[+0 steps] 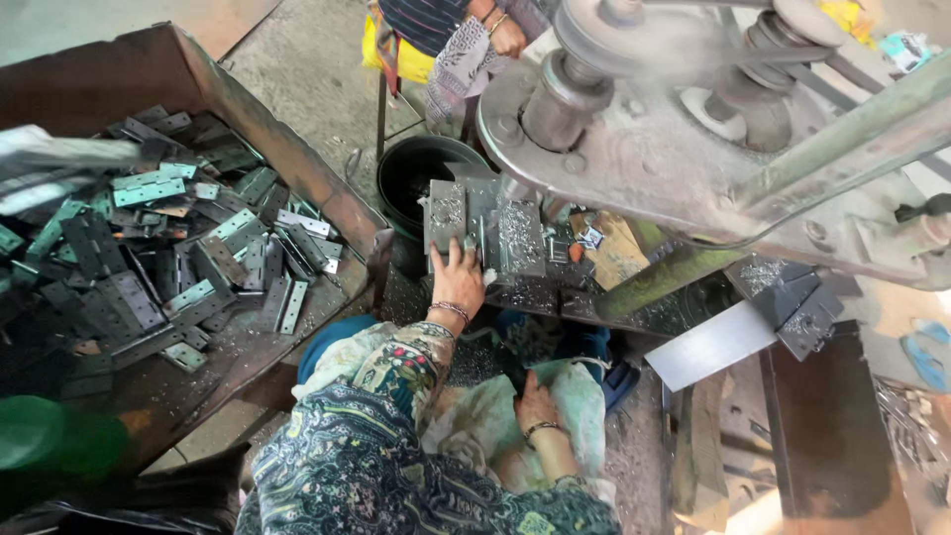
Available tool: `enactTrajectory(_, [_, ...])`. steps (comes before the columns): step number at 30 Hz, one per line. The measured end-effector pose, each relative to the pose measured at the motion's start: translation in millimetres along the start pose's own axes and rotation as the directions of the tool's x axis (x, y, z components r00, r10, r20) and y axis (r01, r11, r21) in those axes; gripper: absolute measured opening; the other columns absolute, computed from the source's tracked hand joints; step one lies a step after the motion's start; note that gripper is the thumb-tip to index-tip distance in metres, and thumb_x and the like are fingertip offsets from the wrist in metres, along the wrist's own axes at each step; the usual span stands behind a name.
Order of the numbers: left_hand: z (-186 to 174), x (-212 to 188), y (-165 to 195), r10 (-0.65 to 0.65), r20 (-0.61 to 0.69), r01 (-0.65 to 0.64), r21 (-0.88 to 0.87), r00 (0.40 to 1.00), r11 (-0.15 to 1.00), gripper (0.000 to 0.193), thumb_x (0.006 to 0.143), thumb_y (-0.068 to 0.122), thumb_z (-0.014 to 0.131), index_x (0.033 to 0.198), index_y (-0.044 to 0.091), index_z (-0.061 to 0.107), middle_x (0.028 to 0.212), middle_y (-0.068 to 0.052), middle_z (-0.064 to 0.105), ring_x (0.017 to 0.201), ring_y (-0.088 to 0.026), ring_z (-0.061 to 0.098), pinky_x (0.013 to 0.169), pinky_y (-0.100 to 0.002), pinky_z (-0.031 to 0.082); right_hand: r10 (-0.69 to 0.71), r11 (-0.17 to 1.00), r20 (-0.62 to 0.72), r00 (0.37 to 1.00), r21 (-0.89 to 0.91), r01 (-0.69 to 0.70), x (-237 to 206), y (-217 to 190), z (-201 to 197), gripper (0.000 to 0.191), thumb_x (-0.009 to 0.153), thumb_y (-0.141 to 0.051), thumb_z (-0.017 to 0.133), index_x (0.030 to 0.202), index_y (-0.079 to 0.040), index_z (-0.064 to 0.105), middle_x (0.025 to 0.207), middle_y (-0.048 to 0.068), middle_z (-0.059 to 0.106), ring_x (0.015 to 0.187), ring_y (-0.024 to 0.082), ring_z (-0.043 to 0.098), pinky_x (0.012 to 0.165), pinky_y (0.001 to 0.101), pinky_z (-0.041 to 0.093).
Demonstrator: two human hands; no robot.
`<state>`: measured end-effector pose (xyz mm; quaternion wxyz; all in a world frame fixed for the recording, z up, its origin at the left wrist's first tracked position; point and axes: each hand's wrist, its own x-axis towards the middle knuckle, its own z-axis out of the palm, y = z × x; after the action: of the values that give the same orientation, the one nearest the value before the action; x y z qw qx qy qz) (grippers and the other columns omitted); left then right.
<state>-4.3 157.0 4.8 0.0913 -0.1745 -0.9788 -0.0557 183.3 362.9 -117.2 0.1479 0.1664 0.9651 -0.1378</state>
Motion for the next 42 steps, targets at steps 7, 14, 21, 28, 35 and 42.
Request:
enactTrajectory(7, [0.3, 17.2, -4.3, -0.025, 0.027, 0.024, 0.036, 0.999, 0.999, 0.043, 0.1, 0.026, 0.046, 0.135, 0.01, 0.064, 0.152, -0.005, 0.05, 0.149, -0.039, 0.027, 0.114, -0.078, 0.013, -0.106, 0.978, -0.039, 0.994, -0.182, 0.097, -6.2, -6.4, -79.1, 0.069, 0.092, -0.036, 0.065, 0.152, -0.02, 0.035, 0.124, 0.021, 0.063, 0.112, 0.042, 0.066, 0.093, 0.0527, 0.055])
enactTrajectory(14, [-6.9, 28.5, -10.5, -0.025, 0.051, 0.025, 0.002, 0.998, 1.0, 0.043, 0.098, 0.028, 0.046, 0.135, 0.015, 0.064, 0.153, -0.006, 0.047, 0.15, -0.04, 0.024, 0.115, -0.077, 0.012, -0.082, 0.994, -0.031, 0.996, -0.069, 0.079, -0.3, -2.2, -9.2, 0.075, 0.095, -0.031, 0.061, 0.159, -0.015, 0.024, 0.125, 0.029, 0.06, 0.109, 0.048, 0.063, 0.092, 0.0549, 0.054])
enactTrajectory(21, [-6.1, 2.6, -1.0, -0.006, -0.004, 0.006, 0.06, 1.0, 0.998, 0.047, 0.1, 0.031, 0.043, 0.138, 0.012, 0.063, 0.153, -0.007, 0.046, 0.15, -0.044, 0.021, 0.112, -0.08, 0.014, -0.051, 0.999, 0.023, 0.998, 0.007, 0.05, 2.7, 7.7, -14.8, 0.079, 0.09, -0.029, 0.066, 0.157, -0.02, 0.025, 0.127, 0.027, 0.058, 0.115, 0.049, 0.059, 0.096, 0.0554, 0.051])
enactTrajectory(28, [-8.6, 26.3, -3.9, -0.052, 0.153, 0.033, 0.125, 0.987, 0.992, 0.045, 0.105, 0.03, 0.039, 0.139, 0.012, 0.062, 0.158, -0.006, 0.043, 0.154, -0.045, 0.015, 0.112, -0.082, 0.009, -0.125, 0.97, -0.037, 0.991, -0.216, 0.114, 0.5, -1.8, -61.0, 0.076, 0.091, -0.033, 0.062, 0.157, -0.022, 0.026, 0.127, 0.022, 0.06, 0.114, 0.041, 0.064, 0.094, 0.0506, 0.055])
enactTrajectory(35, [-6.0, 29.0, -2.3, -0.066, 0.116, 0.046, 0.164, 0.991, 0.985, 0.048, 0.103, 0.031, 0.037, 0.142, 0.012, 0.058, 0.158, -0.007, 0.04, 0.152, -0.044, 0.015, 0.111, -0.082, 0.009, 0.017, 0.992, -0.018, 1.0, -0.124, -0.019, -7.7, -17.1, -25.0, 0.07, 0.096, -0.032, 0.059, 0.158, -0.022, 0.028, 0.134, 0.02, 0.057, 0.118, 0.041, 0.063, 0.095, 0.0521, 0.054])
enactTrajectory(42, [-12.0, 19.7, 4.0, -0.002, 0.191, -0.035, 0.192, 0.982, 0.981, 0.044, 0.104, 0.03, 0.041, 0.133, 0.01, 0.066, 0.154, -0.013, 0.046, 0.153, -0.045, 0.02, 0.112, -0.082, 0.011, -0.098, 0.971, 0.053, 0.994, -0.216, 0.107, -21.6, -32.8, -87.3, 0.082, 0.094, -0.034, 0.062, 0.162, -0.017, 0.02, 0.131, 0.022, 0.056, 0.117, 0.04, 0.063, 0.097, 0.0489, 0.055])
